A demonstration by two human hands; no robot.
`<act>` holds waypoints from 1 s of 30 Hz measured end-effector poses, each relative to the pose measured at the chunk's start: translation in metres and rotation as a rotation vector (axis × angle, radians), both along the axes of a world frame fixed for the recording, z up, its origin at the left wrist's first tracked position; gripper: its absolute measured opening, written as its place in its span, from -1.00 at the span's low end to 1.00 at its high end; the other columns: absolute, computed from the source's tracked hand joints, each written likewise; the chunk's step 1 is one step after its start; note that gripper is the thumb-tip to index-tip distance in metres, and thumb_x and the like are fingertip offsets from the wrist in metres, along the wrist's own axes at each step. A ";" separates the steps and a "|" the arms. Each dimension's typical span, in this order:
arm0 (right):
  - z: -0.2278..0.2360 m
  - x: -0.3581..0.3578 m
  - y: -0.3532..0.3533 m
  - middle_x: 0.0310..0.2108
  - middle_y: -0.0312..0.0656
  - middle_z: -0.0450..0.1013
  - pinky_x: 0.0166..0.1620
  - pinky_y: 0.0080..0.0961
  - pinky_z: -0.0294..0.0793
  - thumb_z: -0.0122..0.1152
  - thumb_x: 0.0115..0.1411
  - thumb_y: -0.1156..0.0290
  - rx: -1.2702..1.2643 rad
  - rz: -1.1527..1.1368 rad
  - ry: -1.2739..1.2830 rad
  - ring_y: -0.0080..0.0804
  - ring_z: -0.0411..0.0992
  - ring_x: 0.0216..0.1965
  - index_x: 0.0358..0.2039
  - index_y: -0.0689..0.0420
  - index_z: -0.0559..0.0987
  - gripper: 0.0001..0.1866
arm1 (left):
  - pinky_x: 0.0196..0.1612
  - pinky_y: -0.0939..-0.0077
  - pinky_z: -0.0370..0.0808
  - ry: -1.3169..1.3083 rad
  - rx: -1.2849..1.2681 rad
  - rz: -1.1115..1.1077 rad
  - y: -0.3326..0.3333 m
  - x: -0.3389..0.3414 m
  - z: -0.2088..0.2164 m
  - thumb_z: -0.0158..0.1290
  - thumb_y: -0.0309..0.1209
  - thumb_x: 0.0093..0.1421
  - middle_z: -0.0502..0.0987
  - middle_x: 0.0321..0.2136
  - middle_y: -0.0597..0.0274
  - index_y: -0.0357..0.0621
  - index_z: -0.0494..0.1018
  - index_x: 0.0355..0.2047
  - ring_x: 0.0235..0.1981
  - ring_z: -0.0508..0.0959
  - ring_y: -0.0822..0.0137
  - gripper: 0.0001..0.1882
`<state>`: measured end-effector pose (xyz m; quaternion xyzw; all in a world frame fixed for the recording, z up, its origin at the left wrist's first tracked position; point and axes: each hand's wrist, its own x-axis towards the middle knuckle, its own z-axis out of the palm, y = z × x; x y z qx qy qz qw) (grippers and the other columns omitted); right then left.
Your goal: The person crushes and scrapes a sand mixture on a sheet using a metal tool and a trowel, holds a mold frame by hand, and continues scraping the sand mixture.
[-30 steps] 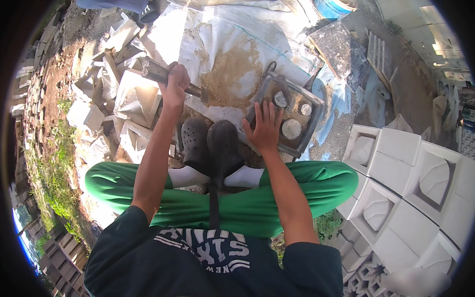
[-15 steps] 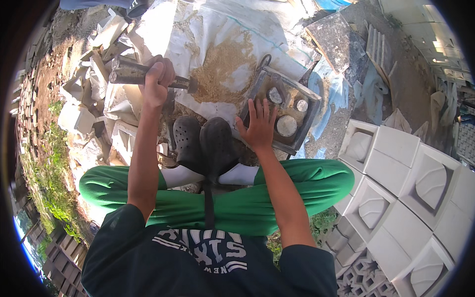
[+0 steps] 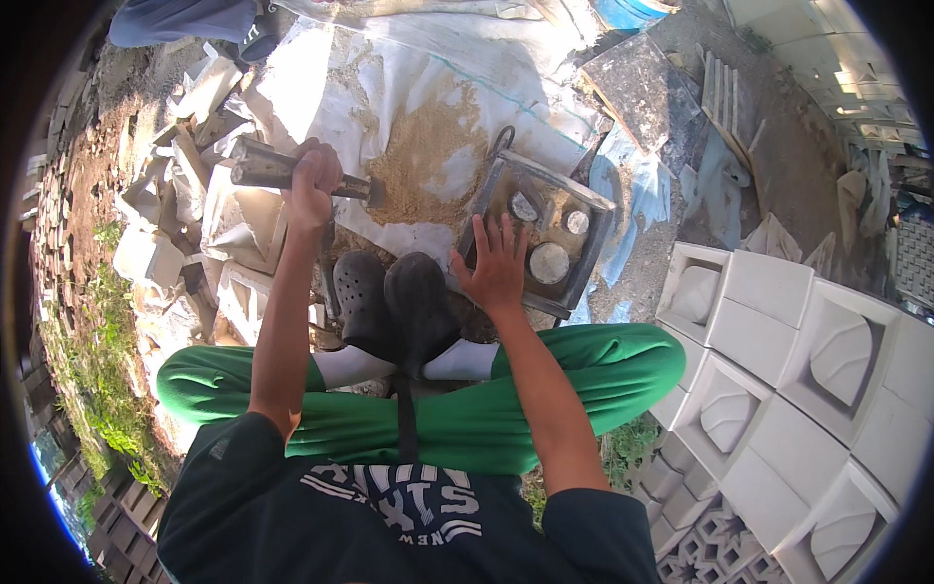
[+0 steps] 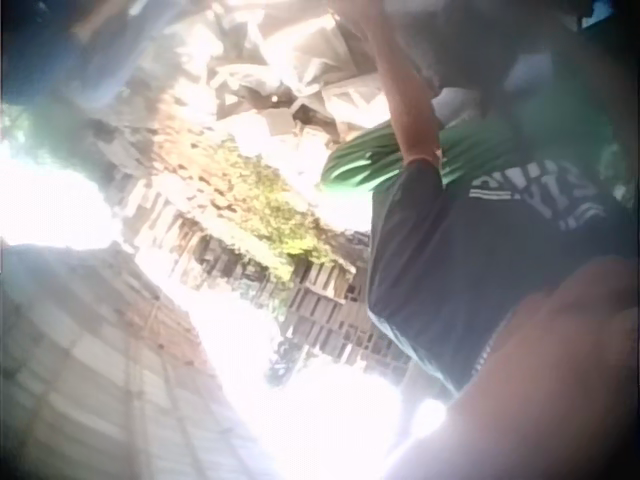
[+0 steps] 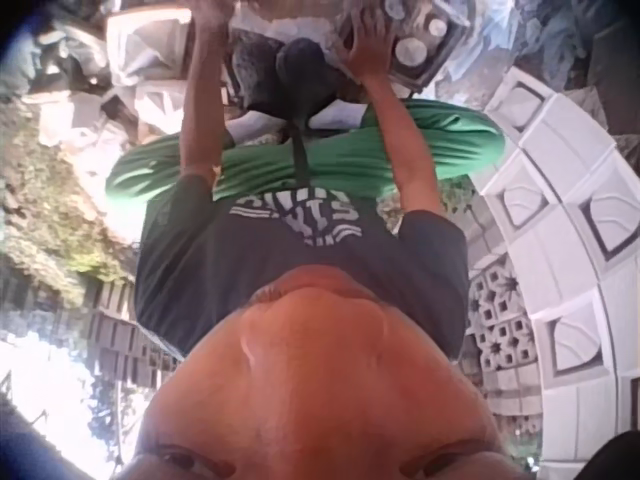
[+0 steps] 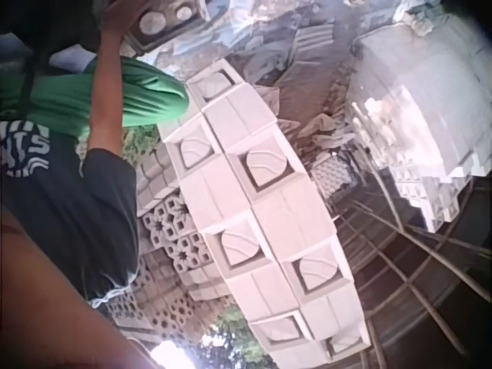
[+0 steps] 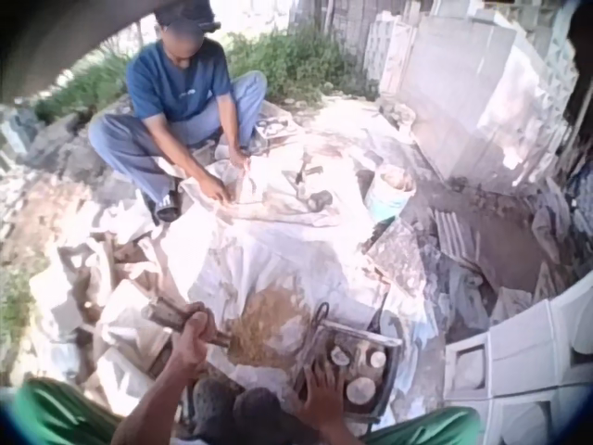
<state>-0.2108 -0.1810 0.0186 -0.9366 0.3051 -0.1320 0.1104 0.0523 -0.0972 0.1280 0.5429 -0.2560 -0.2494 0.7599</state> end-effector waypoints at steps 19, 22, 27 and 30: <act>-0.004 -0.006 -0.004 0.06 -0.06 0.32 0.25 0.09 -0.06 0.09 0.11 -0.01 0.003 -0.015 -0.016 -0.05 0.07 0.25 0.15 0.13 0.30 -0.32 | -0.65 0.64 0.03 -0.069 0.059 -0.040 -0.025 -0.014 0.013 -0.12 -0.43 0.16 0.16 -0.76 0.45 -0.14 0.19 -0.67 -0.71 0.13 0.62 -0.74; -0.003 -0.005 -0.005 0.05 -0.06 0.33 0.25 0.08 -0.06 0.09 0.11 -0.02 -0.016 -0.017 -0.038 -0.05 0.07 0.25 0.16 0.12 0.30 -0.32 | -0.65 0.63 0.04 -0.085 0.028 -0.070 -0.017 -0.014 0.016 -0.12 -0.40 0.16 0.17 -0.75 0.46 -0.15 0.21 -0.66 -0.71 0.13 0.62 -0.73; -0.002 -0.002 -0.001 0.04 -0.07 0.34 0.24 0.08 -0.04 0.09 0.11 -0.01 0.010 0.006 -0.048 -0.06 0.07 0.24 0.16 0.11 0.30 -0.33 | -0.67 0.64 0.03 0.052 0.056 0.022 -0.022 -0.005 -0.031 -0.16 -0.45 0.18 0.14 -0.76 0.45 -0.14 0.17 -0.67 -0.73 0.11 0.62 -0.73; -0.006 -0.005 -0.003 0.03 -0.08 0.34 0.24 0.08 -0.03 0.09 0.10 -0.01 -0.015 -0.014 -0.047 -0.07 0.08 0.24 0.15 0.11 0.30 -0.33 | -0.68 0.65 0.02 -0.023 0.039 0.006 -0.022 -0.008 0.009 -0.18 -0.48 0.18 0.11 -0.77 0.45 -0.11 0.14 -0.68 -0.75 0.07 0.62 -0.73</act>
